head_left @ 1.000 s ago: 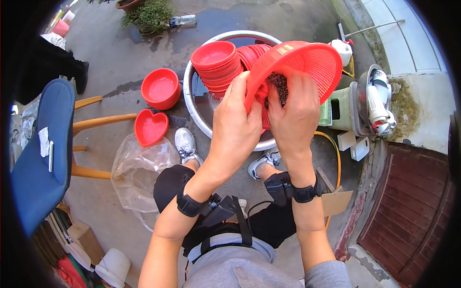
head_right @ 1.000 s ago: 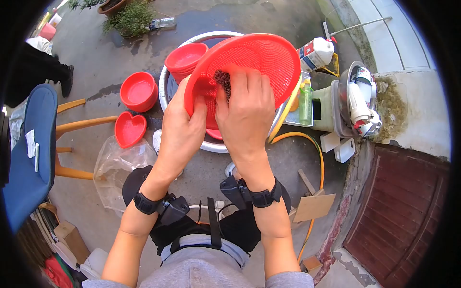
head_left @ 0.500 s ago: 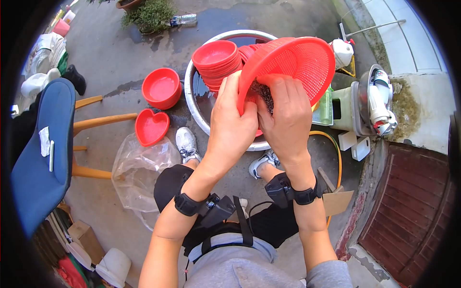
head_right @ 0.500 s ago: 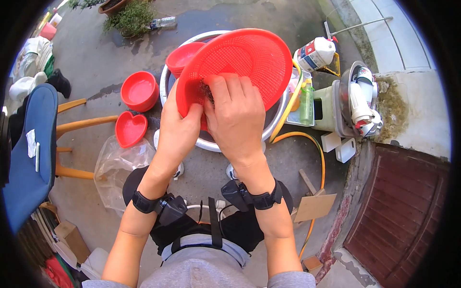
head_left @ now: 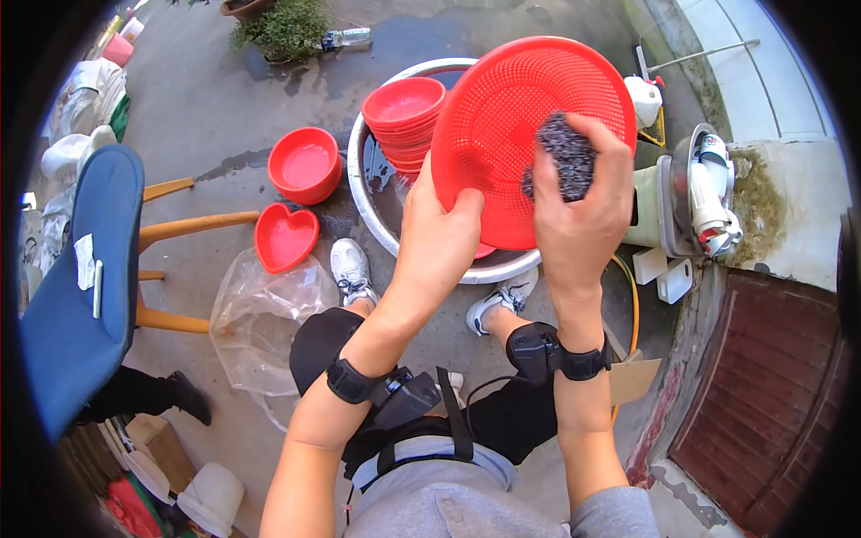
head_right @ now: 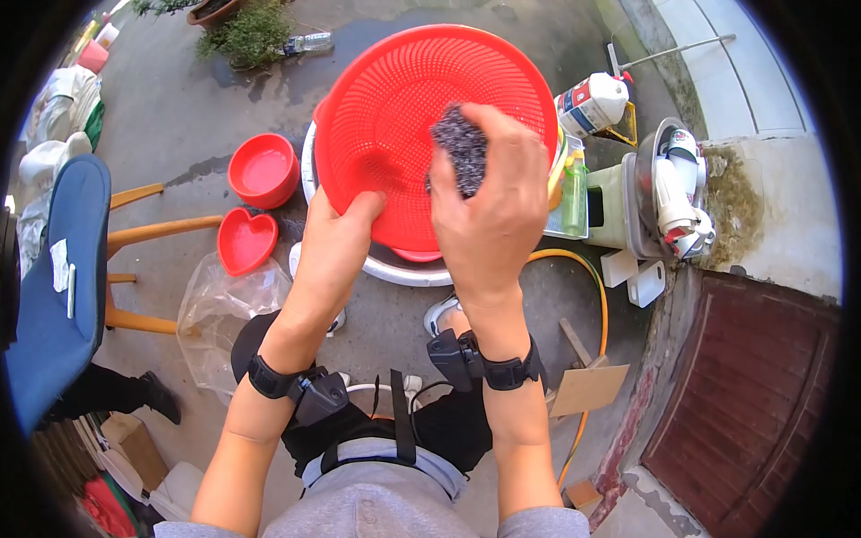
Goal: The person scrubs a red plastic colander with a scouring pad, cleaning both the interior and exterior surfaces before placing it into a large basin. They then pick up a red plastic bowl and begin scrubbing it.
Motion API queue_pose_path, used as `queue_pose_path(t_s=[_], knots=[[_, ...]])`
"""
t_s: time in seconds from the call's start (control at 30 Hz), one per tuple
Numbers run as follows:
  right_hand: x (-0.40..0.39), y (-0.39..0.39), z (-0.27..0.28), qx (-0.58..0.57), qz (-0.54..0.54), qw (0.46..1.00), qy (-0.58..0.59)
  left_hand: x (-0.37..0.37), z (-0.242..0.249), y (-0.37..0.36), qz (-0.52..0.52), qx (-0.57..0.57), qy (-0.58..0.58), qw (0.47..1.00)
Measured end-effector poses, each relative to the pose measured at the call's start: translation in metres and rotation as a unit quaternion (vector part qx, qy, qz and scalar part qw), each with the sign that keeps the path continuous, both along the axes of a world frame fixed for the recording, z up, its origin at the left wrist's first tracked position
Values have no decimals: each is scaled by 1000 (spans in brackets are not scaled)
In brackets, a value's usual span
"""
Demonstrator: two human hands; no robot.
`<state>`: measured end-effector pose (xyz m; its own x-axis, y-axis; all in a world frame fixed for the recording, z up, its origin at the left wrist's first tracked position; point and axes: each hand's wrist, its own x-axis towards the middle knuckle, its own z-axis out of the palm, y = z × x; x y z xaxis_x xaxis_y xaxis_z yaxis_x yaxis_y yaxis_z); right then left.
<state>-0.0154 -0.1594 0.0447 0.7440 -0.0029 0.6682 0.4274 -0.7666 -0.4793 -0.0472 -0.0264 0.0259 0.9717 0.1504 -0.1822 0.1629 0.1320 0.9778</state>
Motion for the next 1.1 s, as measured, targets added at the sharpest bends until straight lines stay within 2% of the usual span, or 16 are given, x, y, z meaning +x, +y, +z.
queue_pose_path(t_s=[0.07,0.13,0.23,0.4,0.57,0.63,0.7,0.77,0.8,0.87,0.97,1.03,1.1], knots=[[1,-4,3,57,-24,997,-46,-1,0,0,-15,-88,47,995],[-1,-6,6,83,-29,995,-55,-3,-3,-2,-1,-100,41,994],[-2,-8,9,77,-20,995,-56,-2,-2,-2,13,-121,36,992],[-1,-8,8,-16,18,998,-52,-1,1,-2,23,-134,30,990],[-4,0,1,-62,52,997,-15,-3,15,-2,-18,-105,13,994],[-7,7,0,-74,103,992,16,-2,10,-3,-18,-102,16,995],[-7,11,0,-71,109,991,11,-3,7,-4,-18,-98,18,995],[-2,9,-2,-29,28,999,9,-5,6,-5,-23,-29,15,999],[2,7,-1,-34,4,999,-1,-7,4,-7,-24,-30,14,999],[0,6,-3,-36,7,999,5,-9,-1,-10,9,48,-82,995],[-6,11,-7,-35,40,998,23,-4,-1,-9,34,109,-151,982],[-7,15,-11,-35,78,996,13,-3,0,-7,34,120,-156,980],[-3,12,-11,-33,64,997,11,-3,0,-6,36,131,-162,977]])
